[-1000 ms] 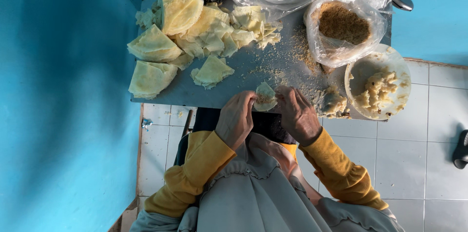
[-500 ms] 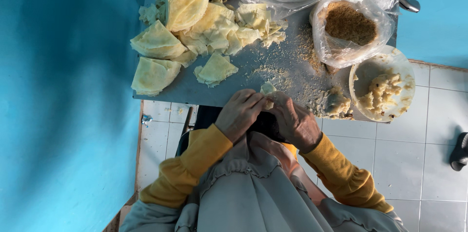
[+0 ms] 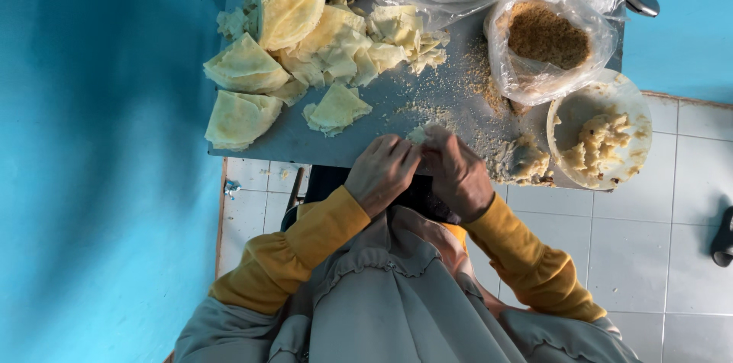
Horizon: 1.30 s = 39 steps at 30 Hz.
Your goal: The person sits at a small metal table and fills pieces of flatbread with a brown filling scooped by hand from a plastic-lined bowl, presses the filled pieces closed, and places the finished pieces into a plastic bag. They work on pieces one at a time, occasionally reaching into the filling bowl and the bag of pieces.
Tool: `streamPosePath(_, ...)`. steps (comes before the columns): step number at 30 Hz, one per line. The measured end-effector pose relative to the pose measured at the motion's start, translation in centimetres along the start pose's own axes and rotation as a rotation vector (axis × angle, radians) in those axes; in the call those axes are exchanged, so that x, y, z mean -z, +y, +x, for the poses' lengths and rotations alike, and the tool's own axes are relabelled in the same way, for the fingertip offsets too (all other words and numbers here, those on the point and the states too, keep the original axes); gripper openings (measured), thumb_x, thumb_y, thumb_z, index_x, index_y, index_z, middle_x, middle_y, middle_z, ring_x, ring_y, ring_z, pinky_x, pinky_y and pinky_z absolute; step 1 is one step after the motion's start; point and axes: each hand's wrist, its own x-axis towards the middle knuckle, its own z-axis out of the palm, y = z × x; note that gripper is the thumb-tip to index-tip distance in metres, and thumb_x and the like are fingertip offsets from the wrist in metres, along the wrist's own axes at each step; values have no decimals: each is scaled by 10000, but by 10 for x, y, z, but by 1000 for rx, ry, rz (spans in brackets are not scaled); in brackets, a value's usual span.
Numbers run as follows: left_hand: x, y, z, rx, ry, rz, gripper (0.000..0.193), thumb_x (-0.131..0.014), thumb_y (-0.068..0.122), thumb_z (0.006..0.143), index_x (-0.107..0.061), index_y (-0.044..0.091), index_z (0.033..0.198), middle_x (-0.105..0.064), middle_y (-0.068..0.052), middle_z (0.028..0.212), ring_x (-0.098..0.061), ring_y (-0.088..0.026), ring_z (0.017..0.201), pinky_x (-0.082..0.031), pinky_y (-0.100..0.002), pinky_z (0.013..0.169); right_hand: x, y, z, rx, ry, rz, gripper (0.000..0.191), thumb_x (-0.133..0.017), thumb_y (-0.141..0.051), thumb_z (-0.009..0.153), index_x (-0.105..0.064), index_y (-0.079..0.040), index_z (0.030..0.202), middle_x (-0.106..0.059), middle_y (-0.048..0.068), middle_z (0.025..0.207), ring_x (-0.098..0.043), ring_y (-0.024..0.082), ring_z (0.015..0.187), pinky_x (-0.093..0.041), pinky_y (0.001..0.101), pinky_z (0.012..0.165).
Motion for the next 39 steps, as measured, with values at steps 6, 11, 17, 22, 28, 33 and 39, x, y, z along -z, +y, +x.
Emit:
streamPosePath(6,-9,-7,2,-17,-38,-5,165,-652,134,904,-636,18,1020,-596,-122,1012,-553,-293,1058,-511,-424,950,-2,1,-4,151,13,-122,432,-669,54,898,-508,-12,1293,-695,168,1057,-715,313,932,-594,399,758)
streamPosePath(11,-23,-25,23,298,-244,-262,133,-688,41,758,-648,73,881,-653,-124,939,-604,-328,987,-519,-437,882,8,21,28,-268,-244,303,513,-694,30,896,-447,-26,1343,-731,102,915,-745,223,815,-583,363,712)
streamPosePath(17,-17,-23,14,178,-127,-213,124,-678,64,854,-634,47,969,-626,-91,876,-621,-310,882,-521,-422,762,-5,12,7,55,-14,-56,471,-686,46,938,-468,38,1356,-685,151,992,-725,282,901,-590,365,746)
streamPosePath(22,-6,-11,6,-15,-55,17,142,-616,115,864,-621,21,970,-594,-124,921,-578,-287,938,-524,-371,834,-5,10,-6,214,18,-234,489,-680,21,890,-467,22,1330,-702,159,1023,-709,332,914,-574,423,783)
streamPosePath(28,-4,-21,25,188,-214,-180,141,-627,86,778,-642,37,910,-613,-124,915,-580,-294,951,-515,-394,832,7,24,25,-223,-163,260,501,-650,73,901,-454,-17,1353,-722,131,932,-748,259,838,-595,371,713)
streamPosePath(33,-5,-3,18,113,-199,5,196,-635,104,861,-655,8,1030,-605,-114,920,-576,-279,936,-521,-369,821,2,17,15,74,-39,17,511,-632,84,920,-456,9,1394,-712,175,1030,-725,313,934,-598,388,770)
streamPosePath(39,7,9,7,30,-179,164,265,-613,141,905,-657,-19,1112,-616,-129,1088,-562,-277,1096,-489,-394,1009,1,19,2,201,-58,-235,515,-685,21,903,-490,23,1380,-704,170,1090,-704,347,993,-589,426,841)
